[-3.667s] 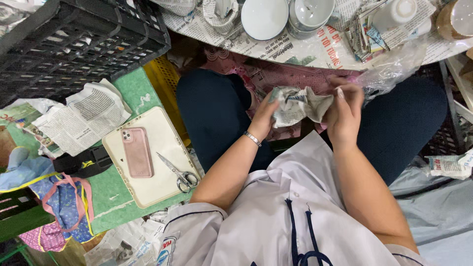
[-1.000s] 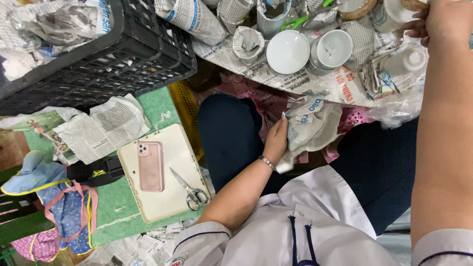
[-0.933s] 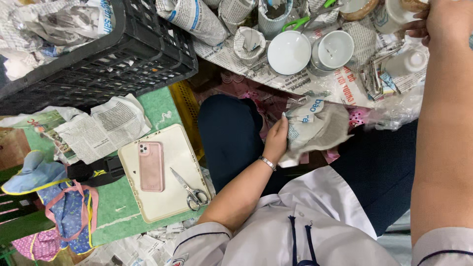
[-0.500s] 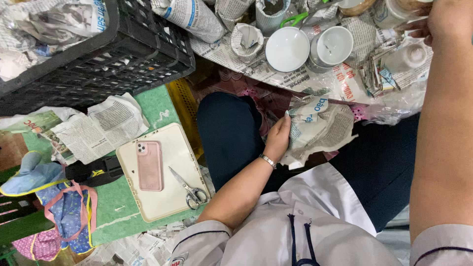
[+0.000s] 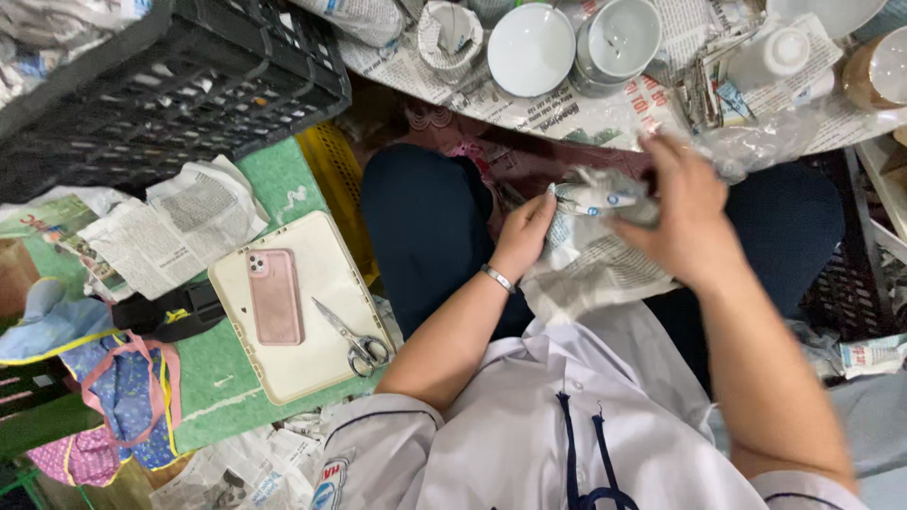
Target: The person sits on the floor and wraps small white ceramic bowls and cups with newspaper. They fold the paper around each item, place it on a table, and continue wrapping additional pieces one at a time.
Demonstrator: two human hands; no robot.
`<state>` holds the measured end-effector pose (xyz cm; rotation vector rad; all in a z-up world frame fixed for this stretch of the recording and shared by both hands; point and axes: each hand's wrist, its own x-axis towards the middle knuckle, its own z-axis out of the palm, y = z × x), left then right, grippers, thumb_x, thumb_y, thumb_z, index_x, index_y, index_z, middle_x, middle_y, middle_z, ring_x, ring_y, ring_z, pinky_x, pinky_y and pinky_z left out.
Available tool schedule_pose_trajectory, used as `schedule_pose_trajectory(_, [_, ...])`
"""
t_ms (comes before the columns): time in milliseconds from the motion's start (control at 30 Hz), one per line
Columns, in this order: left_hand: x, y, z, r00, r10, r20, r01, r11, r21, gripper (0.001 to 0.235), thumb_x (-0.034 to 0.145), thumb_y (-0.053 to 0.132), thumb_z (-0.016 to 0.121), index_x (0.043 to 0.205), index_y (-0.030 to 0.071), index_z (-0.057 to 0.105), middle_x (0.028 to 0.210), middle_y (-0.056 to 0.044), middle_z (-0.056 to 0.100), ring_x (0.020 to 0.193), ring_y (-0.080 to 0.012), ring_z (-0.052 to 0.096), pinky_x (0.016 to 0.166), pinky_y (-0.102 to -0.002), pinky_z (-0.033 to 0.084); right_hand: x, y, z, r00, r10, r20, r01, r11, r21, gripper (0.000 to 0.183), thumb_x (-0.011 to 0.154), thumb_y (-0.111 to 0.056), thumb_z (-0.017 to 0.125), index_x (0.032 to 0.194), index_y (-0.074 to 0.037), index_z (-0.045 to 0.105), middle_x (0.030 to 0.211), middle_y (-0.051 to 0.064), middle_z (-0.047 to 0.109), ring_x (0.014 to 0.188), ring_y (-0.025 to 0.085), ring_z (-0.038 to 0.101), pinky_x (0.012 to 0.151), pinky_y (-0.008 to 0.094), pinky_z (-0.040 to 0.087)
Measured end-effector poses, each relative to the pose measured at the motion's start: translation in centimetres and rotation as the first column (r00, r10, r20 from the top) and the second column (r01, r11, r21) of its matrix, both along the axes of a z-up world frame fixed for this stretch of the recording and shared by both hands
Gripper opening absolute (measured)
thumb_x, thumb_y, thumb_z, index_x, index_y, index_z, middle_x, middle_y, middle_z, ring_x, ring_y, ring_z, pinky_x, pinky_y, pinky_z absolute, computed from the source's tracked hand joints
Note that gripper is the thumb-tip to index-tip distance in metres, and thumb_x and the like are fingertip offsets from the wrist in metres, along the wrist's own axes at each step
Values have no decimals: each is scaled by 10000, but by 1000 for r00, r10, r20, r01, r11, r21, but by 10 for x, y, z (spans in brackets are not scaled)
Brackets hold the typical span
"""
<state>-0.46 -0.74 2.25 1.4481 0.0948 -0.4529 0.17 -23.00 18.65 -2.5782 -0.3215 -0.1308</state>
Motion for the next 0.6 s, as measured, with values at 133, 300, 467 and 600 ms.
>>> schedule_pose_trajectory(133, [9,6,1,994,-79,-75,76,996,-46,539,1128,443,556,1141,-60,748,1022,-95,700,954,-144,599,883,-299,495,-31,8,-24,965,-18,-260,155,842,516,755,788,-137,828,1474,-19,536,1369,198,645,1220,292,635,995,368,496])
schedule_pose_trajectory(300, [4,3,34,968,82,236,-138,962,235,560,999,444,598,1410,65,560,1315,-100,684,1175,-200,674,1005,-306,516,-43,-16,-77,842,-295,-453,451,845,288,258,955,-153,767,1179,-28,736,889,83,717,785,152,646,732,286,506])
schedule_pose_trajectory(467, [7,8,73,668,-299,681,-99,872,480,845,840,483,746,1540,147,411,1542,-166,492,1439,-358,485,1211,-480,399,-33,-32,-116,842,-162,-515,493,621,609,122,1036,-113,694,1101,-10,697,919,-3,670,814,71,570,730,249,463])
schedule_pose_trajectory(600, [2,-4,78,581,-454,676,-117,775,621,991,756,502,802,1557,212,296,1591,-237,333,1402,-432,430,1132,-505,394,-33,-39,-125,852,-109,-511,510,392,766,91,1081,-105,650,1139,-37,634,1007,-24,677,872,51,570,766,216,447])
